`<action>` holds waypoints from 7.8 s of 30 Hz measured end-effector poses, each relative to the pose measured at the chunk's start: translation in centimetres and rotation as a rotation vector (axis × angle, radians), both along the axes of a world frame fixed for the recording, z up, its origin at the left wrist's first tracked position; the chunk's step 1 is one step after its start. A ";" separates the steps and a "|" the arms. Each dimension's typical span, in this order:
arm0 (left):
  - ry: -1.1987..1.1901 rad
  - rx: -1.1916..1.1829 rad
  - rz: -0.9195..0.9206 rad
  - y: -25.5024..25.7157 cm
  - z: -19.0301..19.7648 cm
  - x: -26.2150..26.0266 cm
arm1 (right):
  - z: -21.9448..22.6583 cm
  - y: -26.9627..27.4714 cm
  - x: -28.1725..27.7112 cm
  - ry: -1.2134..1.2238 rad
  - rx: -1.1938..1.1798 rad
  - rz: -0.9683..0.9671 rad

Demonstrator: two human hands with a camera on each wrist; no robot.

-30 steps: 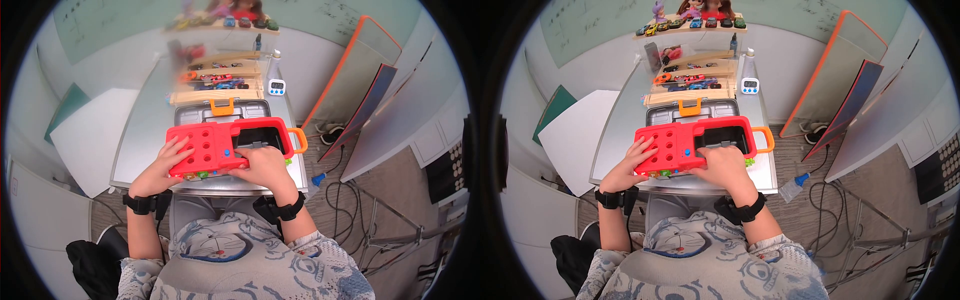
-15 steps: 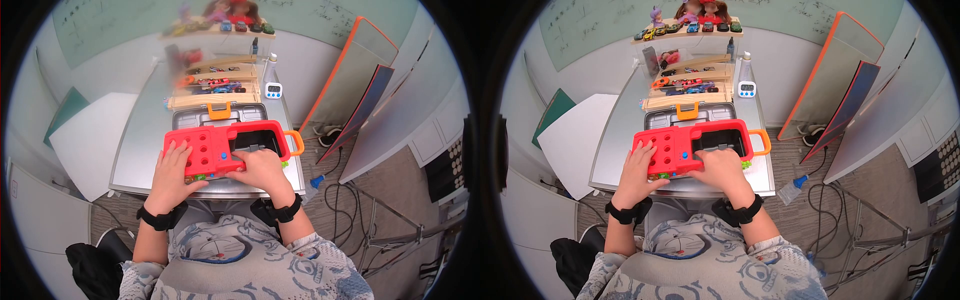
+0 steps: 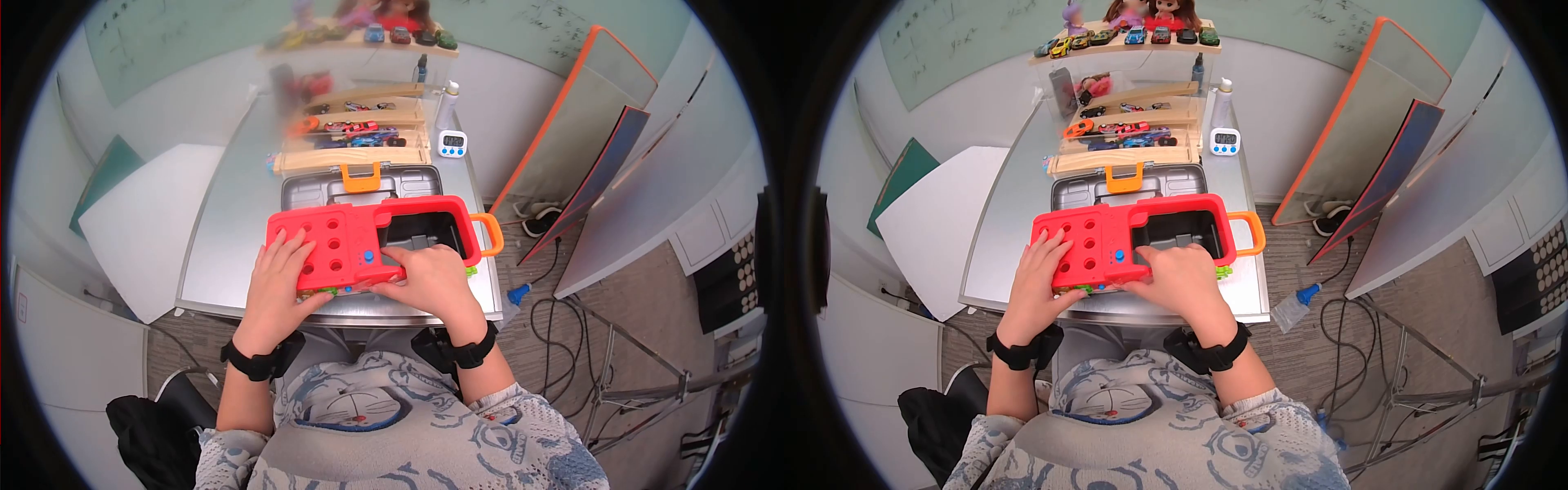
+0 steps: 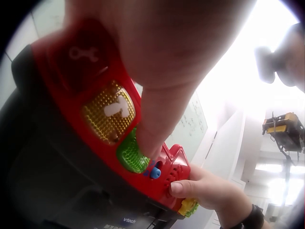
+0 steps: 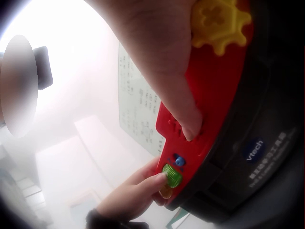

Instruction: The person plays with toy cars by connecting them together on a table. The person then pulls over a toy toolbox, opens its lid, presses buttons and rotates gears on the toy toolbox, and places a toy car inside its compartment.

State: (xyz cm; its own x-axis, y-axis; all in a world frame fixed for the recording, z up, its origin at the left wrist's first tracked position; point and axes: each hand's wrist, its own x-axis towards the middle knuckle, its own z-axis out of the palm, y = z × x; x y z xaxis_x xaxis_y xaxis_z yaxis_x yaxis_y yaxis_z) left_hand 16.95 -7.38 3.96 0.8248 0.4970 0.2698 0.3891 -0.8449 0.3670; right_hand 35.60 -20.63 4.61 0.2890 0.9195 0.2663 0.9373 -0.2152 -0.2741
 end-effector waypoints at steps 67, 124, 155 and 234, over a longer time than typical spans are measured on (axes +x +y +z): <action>-0.012 0.007 0.005 -0.1 0.0 0.0 | 0.2 0.1 -0.2 0.001 0.013 -0.006; -0.526 -0.325 0.458 7.2 7.8 -6.7 | -6.9 5.2 -2.7 0.571 0.145 -0.196; -0.377 -0.473 0.274 3.2 -1.2 -2.2 | -3.6 -1.7 4.9 0.311 0.223 -0.351; -0.414 -0.164 0.626 6.5 7.4 -7.3 | -7.6 5.9 -2.8 0.519 0.085 -0.175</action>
